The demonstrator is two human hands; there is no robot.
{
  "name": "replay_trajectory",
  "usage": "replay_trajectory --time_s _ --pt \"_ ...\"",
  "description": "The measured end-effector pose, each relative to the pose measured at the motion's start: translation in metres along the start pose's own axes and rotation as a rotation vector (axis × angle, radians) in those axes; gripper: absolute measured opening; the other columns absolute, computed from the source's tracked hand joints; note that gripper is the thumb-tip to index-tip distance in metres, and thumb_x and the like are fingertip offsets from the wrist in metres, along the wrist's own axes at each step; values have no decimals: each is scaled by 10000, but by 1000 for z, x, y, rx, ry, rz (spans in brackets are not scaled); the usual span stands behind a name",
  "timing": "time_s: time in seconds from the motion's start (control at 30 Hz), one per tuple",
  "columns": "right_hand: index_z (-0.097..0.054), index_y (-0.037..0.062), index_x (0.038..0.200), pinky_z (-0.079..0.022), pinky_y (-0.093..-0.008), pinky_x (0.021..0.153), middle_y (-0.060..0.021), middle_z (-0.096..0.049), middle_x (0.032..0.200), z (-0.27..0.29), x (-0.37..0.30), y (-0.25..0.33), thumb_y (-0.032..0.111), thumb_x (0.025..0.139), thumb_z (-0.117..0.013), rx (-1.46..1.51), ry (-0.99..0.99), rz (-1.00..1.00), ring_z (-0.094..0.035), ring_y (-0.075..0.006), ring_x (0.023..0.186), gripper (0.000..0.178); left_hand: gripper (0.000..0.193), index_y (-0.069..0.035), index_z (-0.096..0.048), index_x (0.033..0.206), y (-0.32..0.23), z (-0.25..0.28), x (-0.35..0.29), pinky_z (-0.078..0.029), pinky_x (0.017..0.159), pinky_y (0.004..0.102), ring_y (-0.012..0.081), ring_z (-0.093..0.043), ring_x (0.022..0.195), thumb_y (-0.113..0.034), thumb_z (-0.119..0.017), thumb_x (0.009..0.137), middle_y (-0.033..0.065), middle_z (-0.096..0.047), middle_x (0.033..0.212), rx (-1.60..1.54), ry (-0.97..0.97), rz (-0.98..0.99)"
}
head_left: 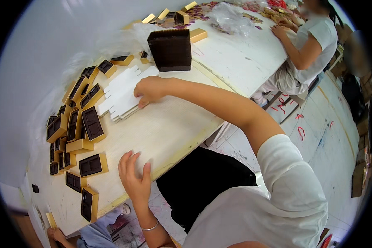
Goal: The person folds white cardboard inserts into small rectangular boxes and places dark rectangular items inside. The person repeatedly picks up inserts, folds them, and inserts them into boxes, then places the items inside and sets the completed boxes aside.
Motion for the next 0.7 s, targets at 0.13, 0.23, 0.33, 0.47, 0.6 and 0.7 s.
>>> replay_trajectory --time_s 0.13,0.23,0.33,0.47,0.6,0.7 --pt "-591 -6 819 -478 -419 708 -166 -639 830 0 3 -5 129 785 -631 -172 -167 33 -620 -324 840 144 337 -28 -606 1075 2 -3 3 -365 987 417 340 -485 1143 -181 -673 782 159 -545 1190 -37 8 10" --pt "-543 6 738 -481 -388 708 -133 -562 701 3 -16 20 65 730 -566 -503 -488 401 -575 -296 701 64 426 -53 -549 1169 12 0 -3 -333 1019 454 353 -448 1195 -222 -671 798 176 -517 1228 -67 -178 -19" --pt "-488 17 694 -486 -375 726 -82 -461 629 0 -67 77 98 681 -582 -562 -639 730 -502 -232 609 125 551 -89 -452 1277 3 15 -20 -283 1043 526 377 -388 1251 -318 -662 822 189 -480 1277 97 -440 -196" --pt "-532 22 770 -481 -347 651 -46 -419 637 -25 -160 100 119 708 -600 -313 -326 674 -481 -201 582 133 499 -125 -544 1181 -40 15 -20 -227 1056 576 304 -495 1158 -429 -676 809 108 -570 1186 310 -104 -305" --pt "-551 25 1002 -472 -354 647 -92 -569 738 -47 -177 91 117 793 -646 234 -220 307 -573 -284 665 247 224 -95 -642 987 -47 0 -22 -360 922 448 252 -577 835 -166 -686 780 73 -614 904 -108 180 58" --pt "-548 46 1035 -463 -401 784 -164 -552 1088 -45 -168 87 112 784 -647 -120 -404 366 -570 -316 934 277 163 -86 -646 925 -49 -10 -10 -370 862 423 256 -555 868 -141 -682 776 70 -587 907 -51 93 120"
Point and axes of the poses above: each hand's wrist, its own x-axis towards the middle knuckle, its own z-axis out of the back of the hand, y = z × x, the point moved 1 cm from there along x, towards the middle knuckle
